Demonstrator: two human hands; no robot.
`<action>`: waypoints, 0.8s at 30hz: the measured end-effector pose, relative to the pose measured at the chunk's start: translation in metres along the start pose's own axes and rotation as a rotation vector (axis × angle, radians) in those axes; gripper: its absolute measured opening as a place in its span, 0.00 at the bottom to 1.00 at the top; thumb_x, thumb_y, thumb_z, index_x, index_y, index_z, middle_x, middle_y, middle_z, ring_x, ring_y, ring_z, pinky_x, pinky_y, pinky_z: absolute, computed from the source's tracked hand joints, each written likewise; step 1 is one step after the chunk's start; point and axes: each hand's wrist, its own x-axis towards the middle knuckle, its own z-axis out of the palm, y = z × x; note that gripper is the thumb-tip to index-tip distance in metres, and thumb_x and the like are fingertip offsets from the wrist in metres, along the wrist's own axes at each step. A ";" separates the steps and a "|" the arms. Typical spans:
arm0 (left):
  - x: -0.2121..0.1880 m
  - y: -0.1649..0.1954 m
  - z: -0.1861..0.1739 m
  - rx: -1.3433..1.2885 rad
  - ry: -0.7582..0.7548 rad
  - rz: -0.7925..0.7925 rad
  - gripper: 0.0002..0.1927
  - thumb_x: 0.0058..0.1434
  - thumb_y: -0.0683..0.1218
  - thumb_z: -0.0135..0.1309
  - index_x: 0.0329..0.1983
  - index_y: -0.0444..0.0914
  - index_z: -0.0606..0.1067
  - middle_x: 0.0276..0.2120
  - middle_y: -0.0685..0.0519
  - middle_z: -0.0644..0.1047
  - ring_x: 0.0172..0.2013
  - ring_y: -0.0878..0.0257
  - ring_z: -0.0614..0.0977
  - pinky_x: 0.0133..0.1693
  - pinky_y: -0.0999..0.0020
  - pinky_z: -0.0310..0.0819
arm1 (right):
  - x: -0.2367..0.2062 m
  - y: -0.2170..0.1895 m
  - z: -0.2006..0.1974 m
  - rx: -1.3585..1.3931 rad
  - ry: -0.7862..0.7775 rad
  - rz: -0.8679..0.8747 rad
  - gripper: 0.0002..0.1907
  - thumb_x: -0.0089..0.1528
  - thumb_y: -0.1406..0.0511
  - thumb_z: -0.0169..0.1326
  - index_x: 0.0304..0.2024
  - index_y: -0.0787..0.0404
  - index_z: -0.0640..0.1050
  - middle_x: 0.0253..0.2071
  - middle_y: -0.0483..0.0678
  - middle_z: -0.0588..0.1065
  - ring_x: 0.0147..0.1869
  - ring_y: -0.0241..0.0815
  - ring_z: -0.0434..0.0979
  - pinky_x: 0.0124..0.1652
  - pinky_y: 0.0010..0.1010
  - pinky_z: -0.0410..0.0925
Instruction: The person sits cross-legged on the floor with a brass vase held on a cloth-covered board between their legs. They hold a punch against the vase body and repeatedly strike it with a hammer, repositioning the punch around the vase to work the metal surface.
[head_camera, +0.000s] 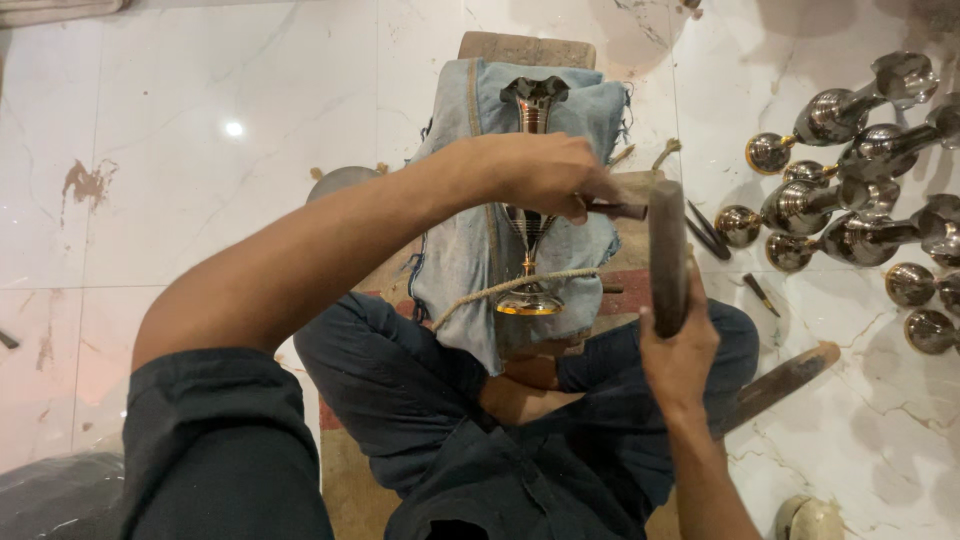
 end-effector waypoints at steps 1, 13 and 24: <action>-0.004 -0.003 0.005 -0.037 0.079 0.038 0.27 0.57 0.41 0.61 0.61 0.42 0.75 0.45 0.49 0.84 0.38 0.58 0.85 0.43 0.56 0.79 | 0.007 -0.002 -0.006 -0.212 -0.040 -0.088 0.32 0.63 0.71 0.66 0.66 0.65 0.67 0.40 0.52 0.78 0.42 0.46 0.81 0.45 0.36 0.74; -0.059 0.010 0.054 -0.172 0.767 -0.099 0.23 0.68 0.40 0.58 0.65 0.39 0.70 0.41 0.50 0.78 0.36 0.57 0.83 0.39 0.61 0.78 | 0.122 -0.118 -0.081 -0.744 -0.372 -0.364 0.36 0.63 0.63 0.62 0.72 0.55 0.64 0.42 0.60 0.79 0.40 0.56 0.83 0.41 0.44 0.76; -0.052 0.026 0.111 -0.329 1.314 -0.243 0.13 0.71 0.42 0.59 0.54 0.36 0.69 0.41 0.50 0.78 0.40 0.60 0.86 0.38 0.68 0.82 | 0.109 -0.219 -0.082 -1.220 -0.377 -0.986 0.44 0.58 0.64 0.59 0.76 0.36 0.62 0.32 0.42 0.72 0.27 0.37 0.76 0.24 0.28 0.72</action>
